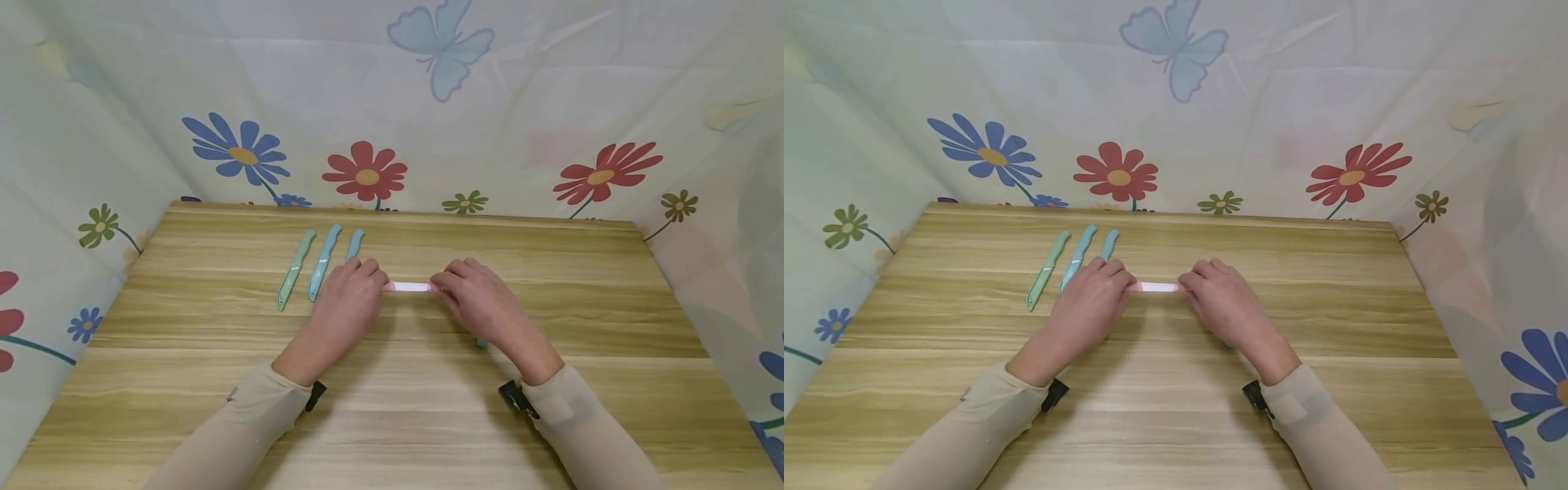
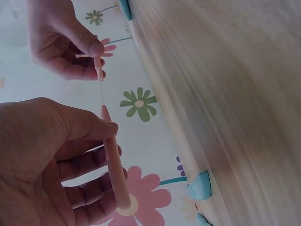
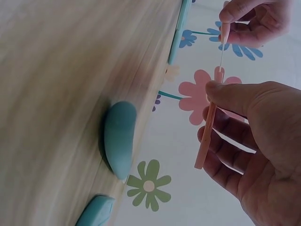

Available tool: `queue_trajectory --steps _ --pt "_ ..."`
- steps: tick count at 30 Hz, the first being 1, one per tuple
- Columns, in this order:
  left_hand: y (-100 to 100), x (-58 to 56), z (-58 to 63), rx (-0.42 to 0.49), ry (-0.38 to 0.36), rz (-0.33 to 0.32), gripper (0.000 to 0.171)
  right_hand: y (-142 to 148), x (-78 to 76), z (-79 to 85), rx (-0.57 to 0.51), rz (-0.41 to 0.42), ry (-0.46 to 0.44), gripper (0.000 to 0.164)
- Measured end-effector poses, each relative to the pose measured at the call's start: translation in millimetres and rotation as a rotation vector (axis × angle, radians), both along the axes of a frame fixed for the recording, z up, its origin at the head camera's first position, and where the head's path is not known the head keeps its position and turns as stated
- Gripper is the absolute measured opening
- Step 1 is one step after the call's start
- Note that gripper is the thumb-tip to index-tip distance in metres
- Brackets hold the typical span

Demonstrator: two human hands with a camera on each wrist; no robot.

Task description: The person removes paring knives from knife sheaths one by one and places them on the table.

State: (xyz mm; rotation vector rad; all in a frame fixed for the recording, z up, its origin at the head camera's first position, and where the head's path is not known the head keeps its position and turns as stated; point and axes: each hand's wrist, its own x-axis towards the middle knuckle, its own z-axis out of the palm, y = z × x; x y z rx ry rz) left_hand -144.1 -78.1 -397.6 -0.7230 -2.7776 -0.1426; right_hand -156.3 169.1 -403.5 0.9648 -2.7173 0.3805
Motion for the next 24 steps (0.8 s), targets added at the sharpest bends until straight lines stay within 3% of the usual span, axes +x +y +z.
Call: queue_trajectory --steps 10,24 --pt "-5 -1.6 0.9 0.037 0.018 0.020 0.007 8 -2.7 1.8 0.013 -0.021 0.020 0.020" --pt "-5 -3.7 4.1 0.092 -0.045 0.080 0.013 16 -3.8 12.7 -0.040 -0.121 -0.087 0.025"
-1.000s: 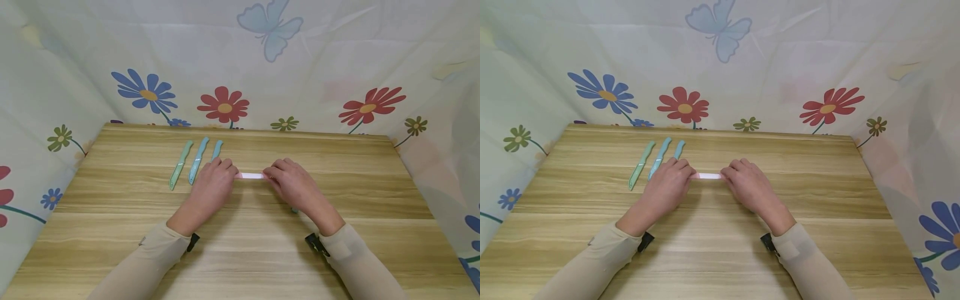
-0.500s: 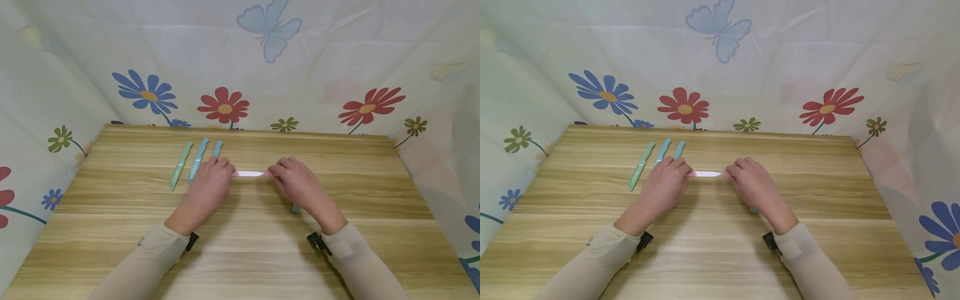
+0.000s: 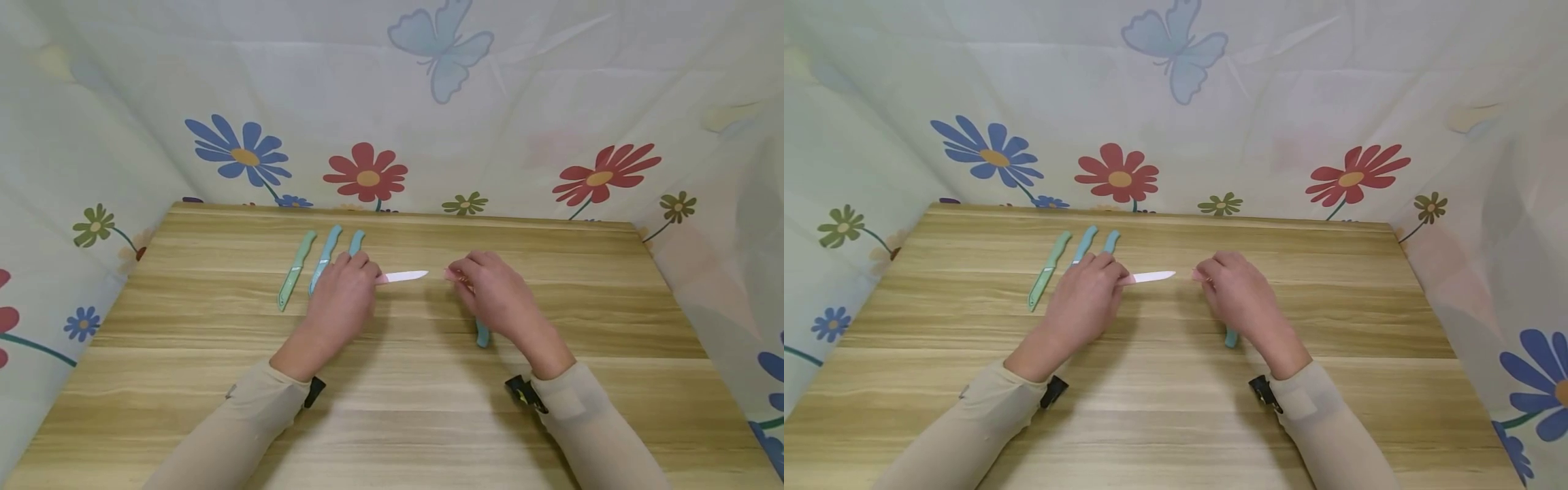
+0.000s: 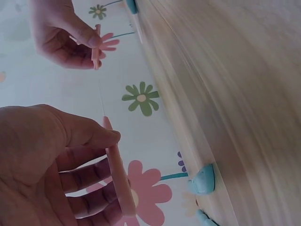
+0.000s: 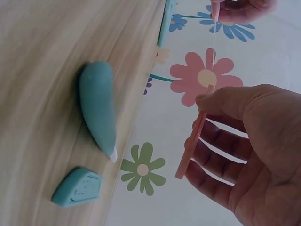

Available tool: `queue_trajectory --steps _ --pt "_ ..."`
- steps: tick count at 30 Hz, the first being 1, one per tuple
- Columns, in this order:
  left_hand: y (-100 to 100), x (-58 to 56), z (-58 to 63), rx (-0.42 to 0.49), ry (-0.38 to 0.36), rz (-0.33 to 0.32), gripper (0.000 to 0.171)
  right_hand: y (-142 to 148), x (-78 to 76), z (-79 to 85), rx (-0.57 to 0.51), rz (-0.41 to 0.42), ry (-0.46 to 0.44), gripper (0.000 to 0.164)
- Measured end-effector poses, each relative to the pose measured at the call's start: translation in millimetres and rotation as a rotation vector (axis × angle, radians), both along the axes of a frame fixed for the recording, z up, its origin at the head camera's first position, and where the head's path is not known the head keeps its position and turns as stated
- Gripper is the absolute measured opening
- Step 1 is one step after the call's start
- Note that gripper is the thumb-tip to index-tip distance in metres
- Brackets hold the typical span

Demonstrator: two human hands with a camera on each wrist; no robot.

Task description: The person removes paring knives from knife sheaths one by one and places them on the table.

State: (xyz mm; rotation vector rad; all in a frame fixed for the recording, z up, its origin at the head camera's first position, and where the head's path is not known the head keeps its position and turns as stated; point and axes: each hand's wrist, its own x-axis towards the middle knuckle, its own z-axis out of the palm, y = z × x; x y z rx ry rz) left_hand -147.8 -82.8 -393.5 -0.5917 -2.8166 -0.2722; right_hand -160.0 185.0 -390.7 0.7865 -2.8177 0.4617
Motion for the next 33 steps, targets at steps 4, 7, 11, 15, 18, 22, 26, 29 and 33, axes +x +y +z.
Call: queue_trajectory --steps 4,7,11,15,18,22,26,29,33 --pt "3 -0.4 -0.4 0.028 -0.015 0.007 0.018 0 -0.1 0.0 -0.022 -0.028 -0.016 0.024" --pt "7 -0.8 1.0 0.038 -0.044 0.017 0.016 1 0.0 0.7 -0.047 -0.052 -0.040 0.023" --pt "15 -1.8 2.4 0.045 -0.098 0.036 0.011 1 0.5 2.6 -0.061 -0.093 -0.101 0.024" --pt "23 -2.4 2.4 0.081 -0.158 0.047 0.011 2 -0.3 4.4 -0.055 -0.148 -0.169 0.027" --pt "28 -2.4 2.1 0.126 -0.209 0.058 0.013 2 -1.6 4.8 -0.049 -0.176 -0.198 0.029" --pt "36 -3.1 1.5 0.176 -0.270 0.069 0.014 -1 -3.3 3.4 -0.051 -0.201 -0.217 0.033" --pt "45 -4.6 0.6 0.213 -0.311 0.067 0.015 -4 -4.1 0.4 -0.054 -0.219 -0.228 0.035" --pt "55 -5.2 -1.1 0.237 -0.328 0.065 0.015 -7 -4.4 -2.3 -0.068 -0.233 -0.251 0.034" --pt "69 -4.8 -6.9 0.243 -0.326 0.041 0.016 -9 -4.1 -6.5 -0.085 -0.263 -0.289 0.033"
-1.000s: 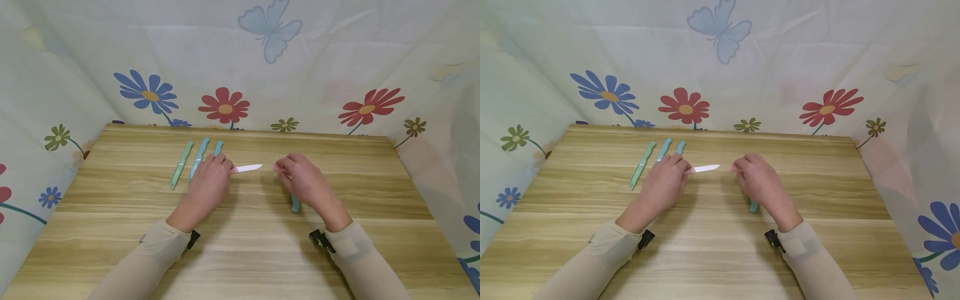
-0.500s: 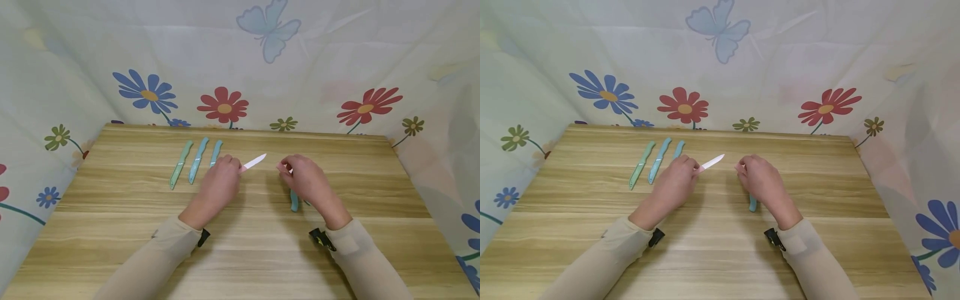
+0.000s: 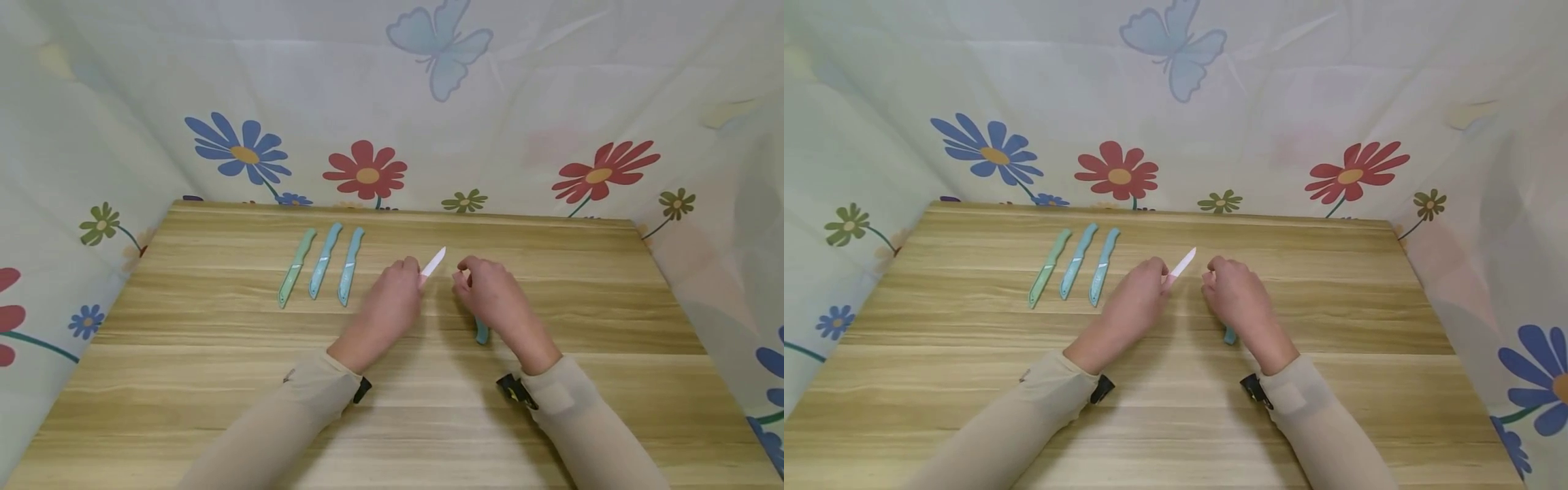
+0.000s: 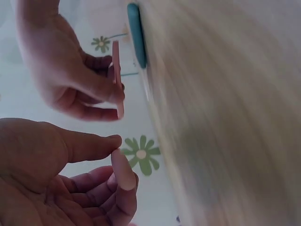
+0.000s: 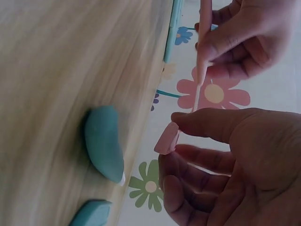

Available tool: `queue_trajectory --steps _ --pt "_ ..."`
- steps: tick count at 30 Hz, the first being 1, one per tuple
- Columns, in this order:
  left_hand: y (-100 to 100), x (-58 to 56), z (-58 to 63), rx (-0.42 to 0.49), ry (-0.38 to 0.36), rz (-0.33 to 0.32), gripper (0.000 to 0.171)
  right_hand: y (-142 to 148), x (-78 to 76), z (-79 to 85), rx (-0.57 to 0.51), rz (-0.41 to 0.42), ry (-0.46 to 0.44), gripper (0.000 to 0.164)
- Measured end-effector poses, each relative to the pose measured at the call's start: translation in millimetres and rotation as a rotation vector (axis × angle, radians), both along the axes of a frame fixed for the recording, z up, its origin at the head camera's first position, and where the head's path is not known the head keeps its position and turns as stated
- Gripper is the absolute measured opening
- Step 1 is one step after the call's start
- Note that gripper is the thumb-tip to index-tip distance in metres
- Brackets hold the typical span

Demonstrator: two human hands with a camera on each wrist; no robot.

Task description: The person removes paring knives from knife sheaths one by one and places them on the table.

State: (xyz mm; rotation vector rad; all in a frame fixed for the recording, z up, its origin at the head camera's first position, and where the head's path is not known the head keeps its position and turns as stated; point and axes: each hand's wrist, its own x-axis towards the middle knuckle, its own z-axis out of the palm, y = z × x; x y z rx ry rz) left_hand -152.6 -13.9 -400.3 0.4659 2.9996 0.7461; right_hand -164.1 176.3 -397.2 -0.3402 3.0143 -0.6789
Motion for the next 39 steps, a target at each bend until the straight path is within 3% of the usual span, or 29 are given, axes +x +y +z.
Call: queue_trajectory --steps 10,16,26,31,39 --pt "32 4.6 -13.7 -0.054 0.018 -0.017 0.012 -6 -0.3 -7.3 0.031 -0.098 -0.107 0.034" --pt "44 2.3 -16.4 -0.039 0.003 0.029 0.005 -11 -0.7 -9.7 0.047 -0.103 -0.129 0.019" --pt "50 -0.3 -20.1 -0.019 -0.059 0.044 0.017 -15 -0.5 -11.8 0.100 -0.054 -0.088 0.016" --pt "49 -1.4 -19.7 -0.032 -0.070 0.041 0.011 -17 -0.3 -12.2 0.102 -0.035 -0.071 0.015" --pt "48 -3.4 -18.1 -0.018 -0.136 0.015 0.014 -16 0.0 -12.1 0.099 -0.031 -0.101 0.025"
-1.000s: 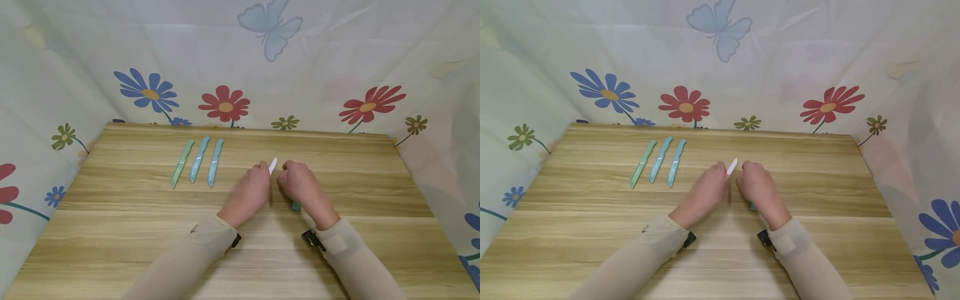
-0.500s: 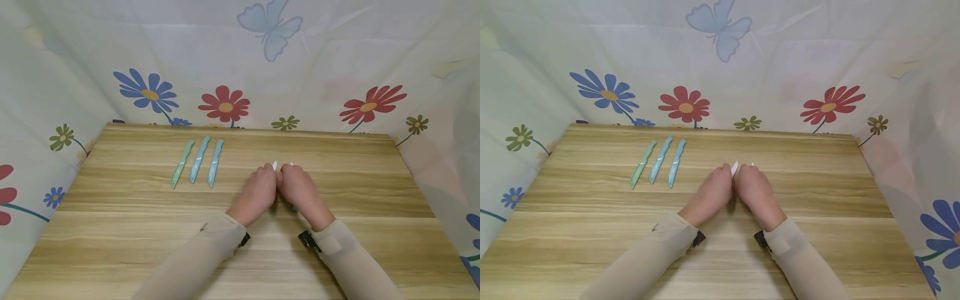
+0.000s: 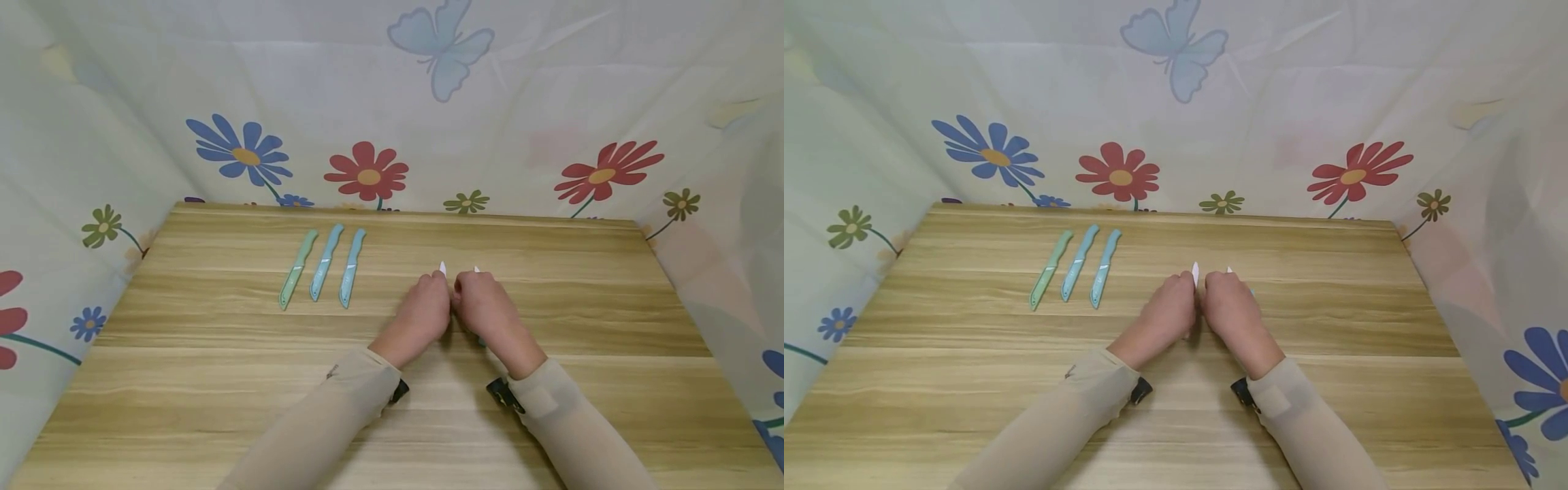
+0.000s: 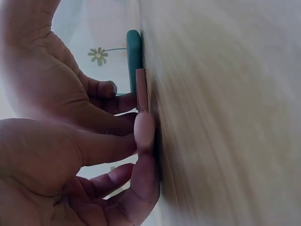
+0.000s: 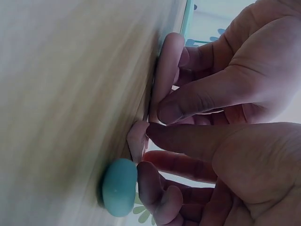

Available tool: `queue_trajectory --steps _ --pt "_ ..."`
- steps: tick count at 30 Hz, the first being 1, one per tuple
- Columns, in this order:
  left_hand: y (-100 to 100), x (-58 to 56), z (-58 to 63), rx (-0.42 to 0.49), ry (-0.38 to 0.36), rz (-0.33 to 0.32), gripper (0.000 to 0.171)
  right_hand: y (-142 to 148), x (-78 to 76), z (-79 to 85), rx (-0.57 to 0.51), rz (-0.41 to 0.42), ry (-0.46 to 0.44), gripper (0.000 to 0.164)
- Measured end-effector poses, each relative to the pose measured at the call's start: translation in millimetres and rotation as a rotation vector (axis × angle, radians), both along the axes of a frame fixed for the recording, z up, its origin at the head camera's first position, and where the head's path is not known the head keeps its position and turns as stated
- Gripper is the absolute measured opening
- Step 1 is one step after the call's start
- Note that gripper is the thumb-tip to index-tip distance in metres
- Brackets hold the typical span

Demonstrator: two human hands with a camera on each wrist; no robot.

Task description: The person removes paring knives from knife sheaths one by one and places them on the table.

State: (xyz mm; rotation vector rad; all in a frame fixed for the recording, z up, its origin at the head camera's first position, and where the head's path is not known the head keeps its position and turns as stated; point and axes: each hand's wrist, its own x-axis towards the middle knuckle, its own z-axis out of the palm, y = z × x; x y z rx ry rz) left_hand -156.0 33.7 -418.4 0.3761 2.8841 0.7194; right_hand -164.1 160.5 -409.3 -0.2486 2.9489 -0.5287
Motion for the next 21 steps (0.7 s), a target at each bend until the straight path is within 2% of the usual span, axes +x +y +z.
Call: queue_trajectory --steps 6,11,15,21 --pt "0 -0.6 0.0 0.033 -0.041 -0.004 0.017 1 0.1 -0.3 -0.009 0.005 -0.005 0.024" --pt "1 -0.5 -0.5 0.053 -0.063 0.008 0.028 2 0.3 1.7 -0.016 -0.013 -0.014 0.016" --pt "0 -1.1 0.7 0.047 -0.052 0.010 0.035 3 0.2 4.6 -0.029 -0.034 -0.015 0.025" --pt "-8 -3.8 8.4 0.033 -0.047 0.024 0.034 5 0.6 10.2 -0.032 -0.036 0.000 0.031"
